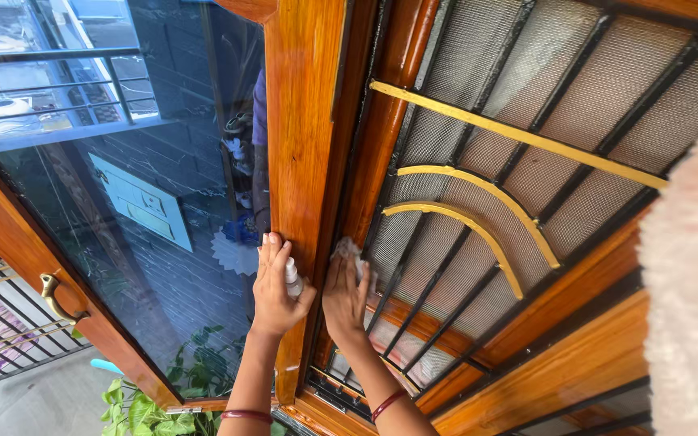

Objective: The person sprays a cleaning solution onto a wooden window frame with metal grilles and wipes it with a cloth. The person repeatedly sprays and wipes different sections of the frame and grilles.

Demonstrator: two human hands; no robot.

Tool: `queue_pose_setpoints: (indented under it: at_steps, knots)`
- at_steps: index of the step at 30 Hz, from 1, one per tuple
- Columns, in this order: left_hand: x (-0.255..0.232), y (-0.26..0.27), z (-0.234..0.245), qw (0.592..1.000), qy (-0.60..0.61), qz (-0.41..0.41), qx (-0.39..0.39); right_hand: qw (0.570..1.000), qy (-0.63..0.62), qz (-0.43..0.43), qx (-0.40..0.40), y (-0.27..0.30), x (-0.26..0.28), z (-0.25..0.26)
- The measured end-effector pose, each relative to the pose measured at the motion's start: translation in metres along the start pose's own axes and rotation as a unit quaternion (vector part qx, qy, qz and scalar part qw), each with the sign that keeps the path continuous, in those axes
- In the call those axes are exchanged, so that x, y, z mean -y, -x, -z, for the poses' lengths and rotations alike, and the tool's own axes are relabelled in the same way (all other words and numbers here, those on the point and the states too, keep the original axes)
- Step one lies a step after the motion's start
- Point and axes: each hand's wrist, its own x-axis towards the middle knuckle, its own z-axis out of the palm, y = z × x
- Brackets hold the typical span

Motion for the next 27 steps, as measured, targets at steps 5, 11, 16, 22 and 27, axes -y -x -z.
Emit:
queue_pose_setpoints:
  at_steps: [5, 11, 16, 22, 27]
  knots:
    - [-0.004, -0.002, 0.004, 1.000, 0.001, 0.004, 0.010, 0.996, -0.077, -0.016, 0.037, 0.011, -0.002, -0.008]
    - [-0.004, -0.001, 0.002, 1.000, 0.006, 0.010, 0.006, 0.968, -0.169, -0.039, -0.179, -0.040, -0.032, 0.075]
    - [-0.002, -0.001, -0.001, 1.000, 0.000, 0.004, -0.005, 0.981, -0.074, 0.006, -0.180, -0.078, -0.043, 0.100]
    - [0.003, 0.004, -0.003, 1.000, -0.005, -0.002, -0.010, 0.992, -0.015, -0.025, -0.127, -0.073, -0.022, 0.073]
    - [0.003, 0.006, -0.005, 1.000, -0.008, -0.002, -0.014, 0.997, 0.009, -0.024, -0.075, -0.054, -0.018, 0.043]
